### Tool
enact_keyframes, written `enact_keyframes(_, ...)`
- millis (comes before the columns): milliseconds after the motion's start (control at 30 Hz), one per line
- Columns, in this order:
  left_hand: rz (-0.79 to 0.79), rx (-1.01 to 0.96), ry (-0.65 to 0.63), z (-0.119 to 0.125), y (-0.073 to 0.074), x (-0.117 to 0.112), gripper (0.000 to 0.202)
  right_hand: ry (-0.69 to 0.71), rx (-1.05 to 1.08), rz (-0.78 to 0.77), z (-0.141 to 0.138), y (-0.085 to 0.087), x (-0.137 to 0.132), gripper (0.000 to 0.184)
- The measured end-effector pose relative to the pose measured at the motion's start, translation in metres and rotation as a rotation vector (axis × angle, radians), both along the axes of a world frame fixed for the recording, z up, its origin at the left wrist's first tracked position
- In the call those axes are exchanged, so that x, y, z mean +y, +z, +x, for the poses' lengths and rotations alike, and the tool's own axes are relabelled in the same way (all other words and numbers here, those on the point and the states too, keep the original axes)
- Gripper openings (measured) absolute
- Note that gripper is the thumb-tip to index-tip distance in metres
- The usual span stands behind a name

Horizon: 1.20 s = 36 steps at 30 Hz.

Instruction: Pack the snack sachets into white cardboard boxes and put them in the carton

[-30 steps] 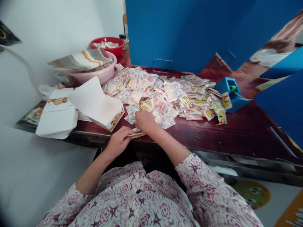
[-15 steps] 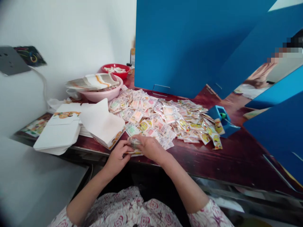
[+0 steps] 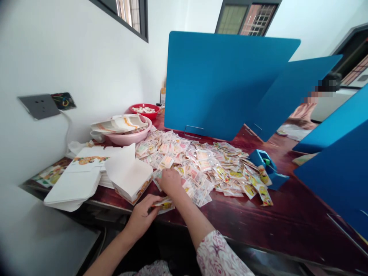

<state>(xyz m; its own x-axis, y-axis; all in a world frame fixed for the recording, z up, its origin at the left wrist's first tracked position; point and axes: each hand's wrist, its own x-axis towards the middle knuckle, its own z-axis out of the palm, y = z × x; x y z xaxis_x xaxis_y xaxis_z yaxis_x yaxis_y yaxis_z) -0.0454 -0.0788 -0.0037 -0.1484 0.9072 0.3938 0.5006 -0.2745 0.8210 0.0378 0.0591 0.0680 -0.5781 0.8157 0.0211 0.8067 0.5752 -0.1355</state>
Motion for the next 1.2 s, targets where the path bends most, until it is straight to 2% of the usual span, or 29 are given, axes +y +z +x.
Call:
enact_keyframes(100, -0.092, -0.042, 0.028, -0.001, -0.002, 0.001, 0.052, -0.015, -0.013, 0.007, -0.006, -0.013, 0.002, 0.036)
enact_keyframes(167, -0.17, -0.076, 0.043, -0.002, -0.003, 0.002, 0.062, -0.05, 0.001, -0.029, -0.004, -0.014, 0.007, 0.032)
enact_keyframes(267, -0.249, -0.121, 0.064, -0.004, -0.001, 0.004, 0.066, -0.049, 0.046, -0.056, 0.002, -0.005, 0.015, 0.035)
enact_keyframes(367, -0.264, -0.119, 0.062, -0.003, 0.003, 0.004, 0.062, -0.018, 0.103, -0.065, 0.019, 0.01, 0.015, 0.025)
enact_keyframes(467, -0.215, -0.09, 0.014, -0.001, 0.002, 0.006, 0.058, 0.117, 0.2, -0.146, 0.045, 0.017, 0.0, 0.023)
enact_keyframes(533, -0.155, -0.072, -0.017, 0.002, -0.001, 0.009, 0.06, 0.27, 0.259, -0.263, 0.063, 0.015, -0.014, 0.023)
enact_keyframes(600, -0.089, -0.052, 0.006, 0.003, -0.004, 0.012, 0.065, 0.34, 0.309, -0.326, 0.075, 0.007, -0.026, 0.029)
enact_keyframes(700, -0.027, -0.014, 0.073, 0.0, -0.005, 0.014, 0.074, 0.283, 0.433, -0.366, 0.084, -0.009, -0.035, 0.036)
enact_keyframes(800, -0.12, 0.01, -0.039, -0.004, 0.0, 0.013, 0.07, 0.185, 0.702, -0.485, 0.087, -0.026, -0.043, 0.034)
enact_keyframes(867, -0.211, 0.014, -0.086, -0.003, 0.003, 0.011, 0.067, 0.023, 0.934, -0.538, 0.086, -0.037, -0.052, 0.041)
enact_keyframes(967, -0.221, 0.05, -0.035, 0.002, 0.004, 0.008, 0.071, -0.181, 1.16, -0.534, 0.079, -0.046, -0.071, 0.049)
enact_keyframes(1100, -0.134, 0.065, -0.033, 0.006, 0.002, 0.007, 0.072, -0.19, 1.255, -0.469, 0.066, -0.048, -0.085, 0.047)
enact_keyframes(1200, -0.172, -0.009, -0.031, 0.001, 0.003, 0.007, 0.071, -0.149, 1.251, -0.492, 0.072, -0.047, -0.077, 0.043)
